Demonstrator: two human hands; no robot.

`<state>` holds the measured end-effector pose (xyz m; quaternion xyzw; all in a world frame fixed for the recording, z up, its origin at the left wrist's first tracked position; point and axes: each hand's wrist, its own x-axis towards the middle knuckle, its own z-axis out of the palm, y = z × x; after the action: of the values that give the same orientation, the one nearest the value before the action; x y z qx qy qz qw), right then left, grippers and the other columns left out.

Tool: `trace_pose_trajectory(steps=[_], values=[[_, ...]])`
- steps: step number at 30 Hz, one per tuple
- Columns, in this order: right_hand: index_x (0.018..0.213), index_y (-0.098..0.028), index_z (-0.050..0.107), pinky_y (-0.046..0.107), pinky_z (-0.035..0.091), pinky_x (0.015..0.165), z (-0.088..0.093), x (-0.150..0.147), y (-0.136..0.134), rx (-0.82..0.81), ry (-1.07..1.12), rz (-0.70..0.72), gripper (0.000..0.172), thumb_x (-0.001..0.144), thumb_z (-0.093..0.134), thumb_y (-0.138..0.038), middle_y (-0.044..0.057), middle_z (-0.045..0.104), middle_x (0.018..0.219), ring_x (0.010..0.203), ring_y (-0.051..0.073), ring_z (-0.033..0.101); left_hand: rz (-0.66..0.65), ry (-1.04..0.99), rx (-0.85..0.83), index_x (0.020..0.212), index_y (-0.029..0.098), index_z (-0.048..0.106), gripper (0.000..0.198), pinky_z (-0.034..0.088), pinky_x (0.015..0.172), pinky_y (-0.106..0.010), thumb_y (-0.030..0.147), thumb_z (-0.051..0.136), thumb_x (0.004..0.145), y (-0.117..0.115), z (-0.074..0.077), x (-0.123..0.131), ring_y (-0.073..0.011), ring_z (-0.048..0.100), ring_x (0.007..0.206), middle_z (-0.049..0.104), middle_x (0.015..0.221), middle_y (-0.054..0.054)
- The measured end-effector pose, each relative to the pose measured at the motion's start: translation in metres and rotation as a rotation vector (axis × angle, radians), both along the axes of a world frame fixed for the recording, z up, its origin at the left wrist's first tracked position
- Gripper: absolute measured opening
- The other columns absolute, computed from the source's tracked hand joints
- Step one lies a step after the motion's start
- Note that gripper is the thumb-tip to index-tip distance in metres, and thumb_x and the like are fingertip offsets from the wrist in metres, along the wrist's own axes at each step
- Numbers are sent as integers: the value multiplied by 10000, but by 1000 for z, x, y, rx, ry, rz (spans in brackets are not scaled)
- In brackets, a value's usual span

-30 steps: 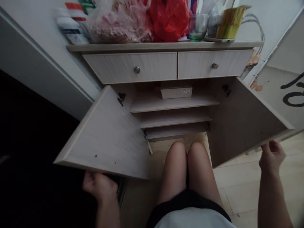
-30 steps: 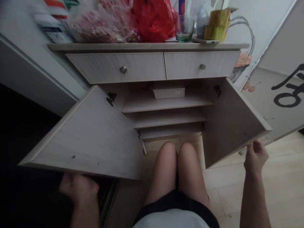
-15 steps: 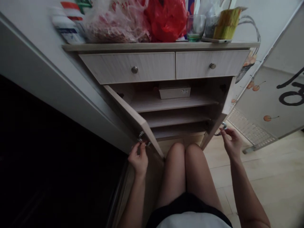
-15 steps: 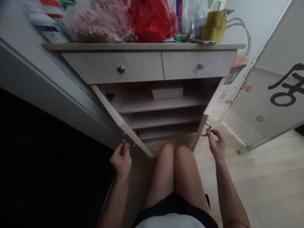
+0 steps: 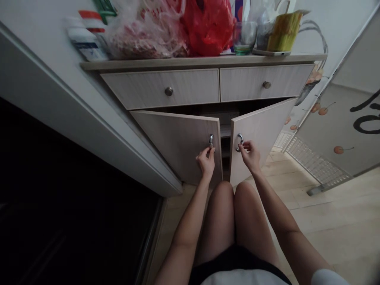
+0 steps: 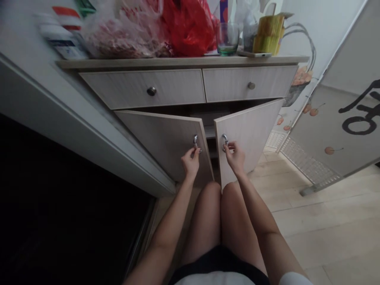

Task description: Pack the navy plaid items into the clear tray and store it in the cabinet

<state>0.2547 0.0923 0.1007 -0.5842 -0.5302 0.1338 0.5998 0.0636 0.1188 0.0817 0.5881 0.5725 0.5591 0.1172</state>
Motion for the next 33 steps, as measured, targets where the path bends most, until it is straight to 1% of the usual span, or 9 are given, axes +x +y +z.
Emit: trace_pose_trajectory(steps=[3,7,11,14,18,22,24,29,33], values=[[892,-237,585,352,516,711,3,-10,20,-27,-32,-11,434,886,506,-663,68,734,871,793,231,703,-14,30,-37,938,176,776,221,492,783,-298,350,640,926,16,6,7,-214,708,824,782,922,-109],[894,-235,583,354,514,735,7,-19,39,-40,-69,-9,405,908,490,-629,66,735,892,821,232,706,-27,25,-79,922,166,778,202,472,740,-275,321,649,921,35,13,15,-204,704,786,780,894,-104],[911,-230,599,372,518,771,10,-24,56,-73,-108,-31,402,926,471,-610,78,735,916,849,242,701,-31,35,-89,925,169,775,201,445,708,-256,321,643,927,52,16,22,-191,689,761,777,885,-99],[924,-221,603,369,515,775,11,-28,70,-67,-114,-25,402,936,461,-598,85,731,928,853,242,696,-23,61,-103,891,175,772,215,418,680,-245,345,646,926,63,18,25,-181,668,732,768,836,-87],[906,-211,591,341,499,745,9,-33,89,-36,-98,-13,401,931,468,-591,91,723,937,827,225,687,-11,93,-126,895,176,772,227,401,677,-248,362,645,929,74,23,27,-183,656,728,757,804,-84],[896,-203,594,328,481,723,5,-35,105,-23,-87,-25,400,925,485,-587,83,716,905,787,211,670,-1,129,-151,948,181,772,231,409,718,-259,361,627,943,81,27,29,-199,680,801,770,885,-96],[896,-203,598,321,471,709,3,-36,112,-14,-78,-27,368,923,508,-558,77,713,894,777,206,663,11,149,-155,955,181,773,233,408,736,-270,360,624,945,84,28,30,-206,684,816,772,913,-105],[892,-206,588,320,461,713,2,-38,125,-37,-61,-21,229,908,569,-433,65,706,897,779,202,660,11,171,-147,935,177,778,244,386,724,-277,363,622,949,95,29,31,-204,674,789,768,874,-109],[908,-209,583,332,459,732,2,-38,135,-76,-73,-23,200,908,578,-409,62,698,893,802,214,662,10,176,-137,922,186,776,257,382,721,-286,382,614,951,102,28,31,-213,671,779,773,873,-104]])
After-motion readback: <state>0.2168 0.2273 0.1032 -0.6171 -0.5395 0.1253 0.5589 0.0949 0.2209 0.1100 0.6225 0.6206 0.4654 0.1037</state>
